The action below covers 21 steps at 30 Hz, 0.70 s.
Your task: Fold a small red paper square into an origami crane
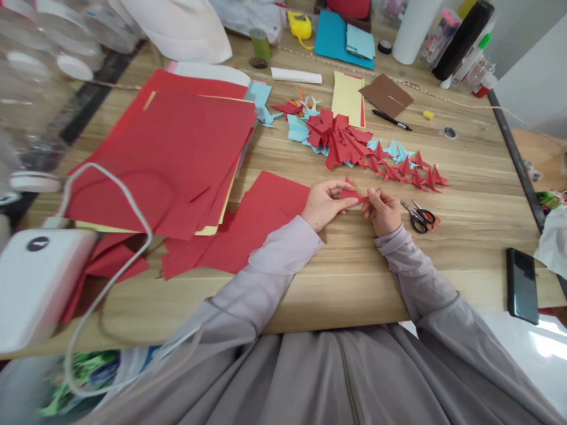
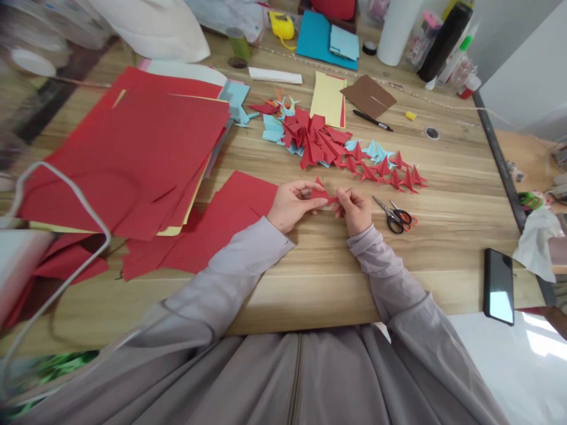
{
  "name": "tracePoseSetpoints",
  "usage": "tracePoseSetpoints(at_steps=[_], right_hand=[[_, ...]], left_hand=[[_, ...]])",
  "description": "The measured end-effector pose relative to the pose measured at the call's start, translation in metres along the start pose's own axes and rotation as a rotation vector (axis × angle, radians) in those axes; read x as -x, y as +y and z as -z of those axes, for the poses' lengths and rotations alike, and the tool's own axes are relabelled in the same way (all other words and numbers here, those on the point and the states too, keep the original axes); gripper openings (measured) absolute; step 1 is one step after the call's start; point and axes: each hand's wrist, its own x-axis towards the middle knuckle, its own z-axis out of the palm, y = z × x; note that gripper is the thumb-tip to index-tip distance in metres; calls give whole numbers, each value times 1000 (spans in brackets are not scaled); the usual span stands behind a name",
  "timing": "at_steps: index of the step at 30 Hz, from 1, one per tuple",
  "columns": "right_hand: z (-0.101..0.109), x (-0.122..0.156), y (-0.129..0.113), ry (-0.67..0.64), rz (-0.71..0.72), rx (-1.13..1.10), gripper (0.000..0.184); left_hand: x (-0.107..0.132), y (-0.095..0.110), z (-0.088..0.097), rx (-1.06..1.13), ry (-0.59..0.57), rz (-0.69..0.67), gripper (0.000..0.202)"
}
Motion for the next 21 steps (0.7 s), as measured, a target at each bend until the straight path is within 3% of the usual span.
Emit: tracePoseSetpoints(at_steps=[11, 21], right_hand=[[-3, -3, -3, 37, -71, -24, 53], [-5, 3, -7, -103, 0, 77, 43]], left_hand=[[-2, 0, 3, 60, -15, 47, 33], [-1, 0, 0, 44, 12, 0, 26]])
